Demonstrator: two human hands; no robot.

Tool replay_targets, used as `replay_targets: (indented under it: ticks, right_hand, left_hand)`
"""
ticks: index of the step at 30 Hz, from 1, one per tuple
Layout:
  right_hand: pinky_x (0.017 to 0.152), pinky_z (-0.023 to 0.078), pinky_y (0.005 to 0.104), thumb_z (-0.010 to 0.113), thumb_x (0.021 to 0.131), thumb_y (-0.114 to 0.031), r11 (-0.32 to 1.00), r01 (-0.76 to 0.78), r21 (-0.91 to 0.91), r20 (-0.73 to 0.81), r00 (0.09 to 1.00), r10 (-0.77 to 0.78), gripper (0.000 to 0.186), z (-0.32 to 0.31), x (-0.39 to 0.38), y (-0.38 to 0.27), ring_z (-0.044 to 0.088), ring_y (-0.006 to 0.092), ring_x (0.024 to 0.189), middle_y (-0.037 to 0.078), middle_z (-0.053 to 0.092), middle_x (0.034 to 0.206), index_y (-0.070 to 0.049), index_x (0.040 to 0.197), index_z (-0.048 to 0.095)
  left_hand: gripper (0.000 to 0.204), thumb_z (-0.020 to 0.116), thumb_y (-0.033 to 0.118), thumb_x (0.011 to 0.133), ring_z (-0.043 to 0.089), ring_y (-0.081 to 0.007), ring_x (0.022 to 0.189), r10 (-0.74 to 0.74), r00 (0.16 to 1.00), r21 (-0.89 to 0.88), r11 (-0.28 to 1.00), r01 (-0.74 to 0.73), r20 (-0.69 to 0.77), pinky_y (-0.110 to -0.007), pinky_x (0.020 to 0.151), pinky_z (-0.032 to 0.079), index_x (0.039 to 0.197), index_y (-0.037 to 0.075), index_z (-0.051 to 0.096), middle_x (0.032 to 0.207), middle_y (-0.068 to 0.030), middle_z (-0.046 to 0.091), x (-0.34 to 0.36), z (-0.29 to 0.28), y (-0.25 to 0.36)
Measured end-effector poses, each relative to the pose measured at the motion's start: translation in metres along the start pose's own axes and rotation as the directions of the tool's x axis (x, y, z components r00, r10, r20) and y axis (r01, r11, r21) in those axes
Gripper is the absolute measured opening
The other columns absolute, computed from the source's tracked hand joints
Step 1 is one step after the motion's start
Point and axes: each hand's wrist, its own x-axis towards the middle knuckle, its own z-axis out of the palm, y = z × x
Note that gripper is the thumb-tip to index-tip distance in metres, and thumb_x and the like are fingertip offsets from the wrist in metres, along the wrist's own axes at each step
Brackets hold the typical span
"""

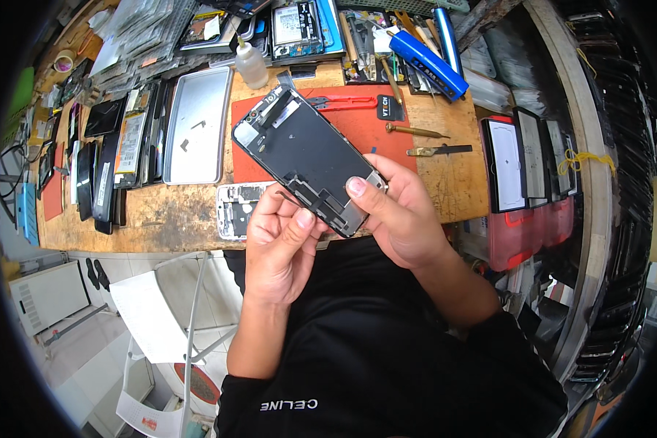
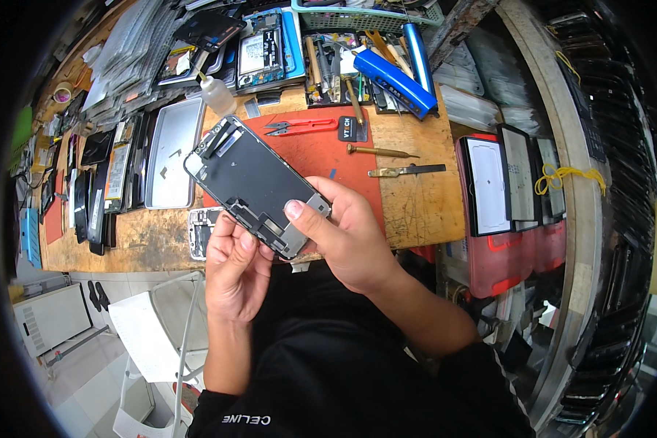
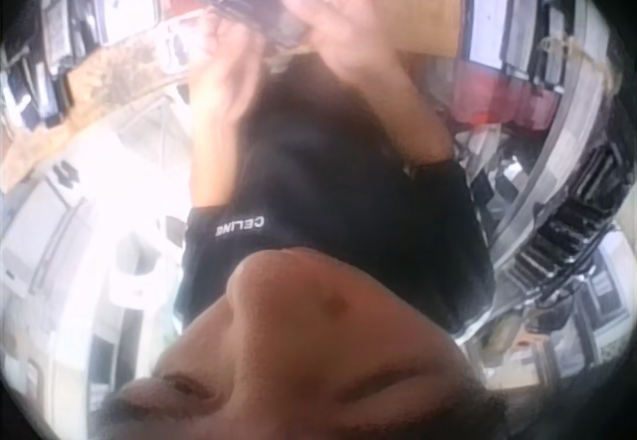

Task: The person disassembles a smartphone by removing screws and prying open the casing. They then reassemble the device by aligning the screen and securing the back cover.

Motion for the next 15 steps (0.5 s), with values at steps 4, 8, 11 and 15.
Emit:
replay_targets:
  ticks: [4, 8, 11, 15]
  right_hand:
    - [0.083, 0.059, 0.0256, 0.065, 0.112, -0.014, 0.923, 0.208, -0.325, -0.060, 0.969, -0.240, 0.023, 0.012, -0.005, 0.003, 0.068, 0.0058, 0.095, 0.004, 0.073, 0.109, 0.003, 0.127, 0.065]
    - [0.085, 0.057, 0.0254, 0.066, 0.111, -0.013, 0.935, 0.158, -0.319, -0.042, 0.983, -0.180, 0.025, 0.016, -0.008, 0.002, 0.066, 0.0048, 0.097, 0.002, 0.073, 0.109, 0.004, 0.129, 0.064]
    - [0.085, 0.056, 0.0254, 0.066, 0.112, -0.015, 0.973, 0.103, -0.207, -0.046, 0.992, -0.115, 0.026, 0.015, -0.001, 0.005, 0.066, 0.0044, 0.097, 0.002, 0.073, 0.109, 0.004, 0.129, 0.064]
    - [0.083, 0.055, 0.0248, 0.065, 0.112, -0.017, 0.993, 0.059, -0.102, -0.055, 0.996, -0.065, 0.027, 0.017, 0.007, 0.011, 0.065, 0.0039, 0.095, 0.002, 0.072, 0.107, 0.004, 0.129, 0.065]
  left_hand:
    - [0.036, 0.072, 0.001, 0.105, 0.073, -0.0144, 0.102, 0.069, 0.993, 0.139, 0.989, -0.057, -0.090, -0.030, 0.093, 0.060, 0.138, 0.000, 0.059, 0.120, -0.0095, 0.074, -0.005, 0.003, 0.001]
    - [0.037, 0.075, 0.002, 0.104, 0.072, -0.0121, 0.096, 0.141, 0.986, 0.293, 0.950, -0.109, -0.089, -0.029, 0.090, 0.059, 0.137, -0.002, 0.060, 0.117, -0.0087, 0.074, -0.004, -0.002, 0.001]
    - [0.037, 0.075, 0.003, 0.103, 0.072, -0.0122, 0.096, 0.135, 0.989, 0.250, 0.961, -0.116, -0.061, -0.029, 0.089, 0.060, 0.137, -0.002, 0.060, 0.116, -0.0087, 0.074, -0.004, -0.008, 0.003]
    - [0.038, 0.075, 0.003, 0.103, 0.072, -0.0125, 0.096, 0.102, 0.991, 0.178, 0.980, -0.085, -0.088, -0.029, 0.089, 0.060, 0.138, -0.002, 0.059, 0.116, -0.0093, 0.074, -0.003, -0.011, 0.005]
